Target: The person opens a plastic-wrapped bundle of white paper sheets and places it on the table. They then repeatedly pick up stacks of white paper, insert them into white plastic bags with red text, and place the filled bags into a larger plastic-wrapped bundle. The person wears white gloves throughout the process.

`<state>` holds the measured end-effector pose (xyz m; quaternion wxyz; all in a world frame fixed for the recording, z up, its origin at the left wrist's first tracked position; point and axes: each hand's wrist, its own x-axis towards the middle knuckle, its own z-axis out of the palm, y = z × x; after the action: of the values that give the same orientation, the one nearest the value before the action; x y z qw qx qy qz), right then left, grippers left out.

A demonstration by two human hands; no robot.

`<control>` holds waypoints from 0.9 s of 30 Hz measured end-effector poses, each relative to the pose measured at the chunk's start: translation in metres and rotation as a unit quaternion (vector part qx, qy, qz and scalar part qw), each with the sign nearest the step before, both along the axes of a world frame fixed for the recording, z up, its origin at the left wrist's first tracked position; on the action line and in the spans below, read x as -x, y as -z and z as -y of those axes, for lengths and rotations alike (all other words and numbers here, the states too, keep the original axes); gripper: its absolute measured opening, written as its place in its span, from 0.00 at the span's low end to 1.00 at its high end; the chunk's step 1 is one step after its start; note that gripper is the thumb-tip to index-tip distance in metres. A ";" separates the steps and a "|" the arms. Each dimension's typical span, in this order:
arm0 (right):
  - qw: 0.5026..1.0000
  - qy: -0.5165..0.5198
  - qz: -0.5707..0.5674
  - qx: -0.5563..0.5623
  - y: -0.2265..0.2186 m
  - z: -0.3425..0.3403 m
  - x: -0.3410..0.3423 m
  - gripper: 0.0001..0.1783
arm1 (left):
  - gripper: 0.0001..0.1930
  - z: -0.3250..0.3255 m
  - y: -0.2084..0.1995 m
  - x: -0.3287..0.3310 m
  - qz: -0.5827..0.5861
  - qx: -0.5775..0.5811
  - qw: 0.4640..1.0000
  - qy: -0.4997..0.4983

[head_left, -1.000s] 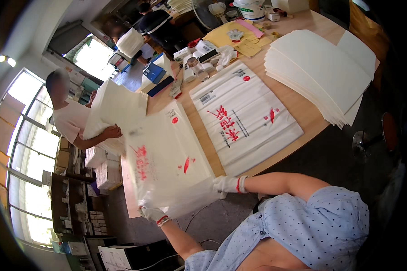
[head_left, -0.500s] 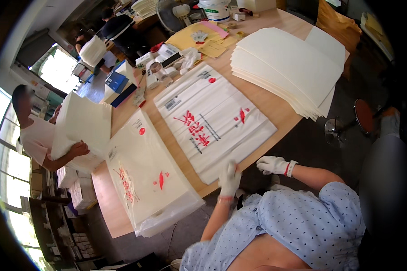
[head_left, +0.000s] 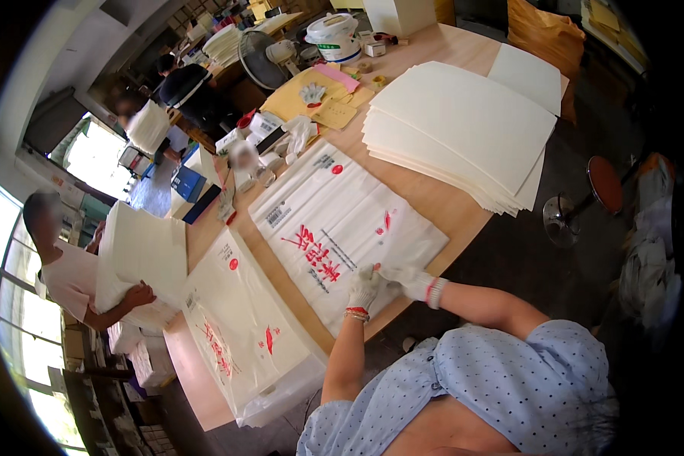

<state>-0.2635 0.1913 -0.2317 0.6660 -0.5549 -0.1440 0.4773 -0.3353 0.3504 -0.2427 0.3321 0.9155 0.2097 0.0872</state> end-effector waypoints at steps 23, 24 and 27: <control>0.780 -0.055 0.624 0.017 -0.129 0.070 -0.099 0.16 | 0.26 -0.049 -0.205 -0.020 0.167 -0.232 0.954 -0.086; 0.686 0.061 0.717 0.107 -0.117 0.116 -0.129 0.18 | 0.26 -0.040 -0.205 -0.018 0.217 -0.321 0.918 -0.083; 0.531 0.049 0.754 0.382 -0.138 0.219 -0.196 0.44 | 0.27 -0.015 -0.213 -0.008 0.297 -0.289 0.906 -0.088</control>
<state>-0.0674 -0.0275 -0.0932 0.0565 -0.9166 -0.3692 -0.1428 -0.3273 0.3658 -0.0296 0.0914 0.8807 0.1469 0.4410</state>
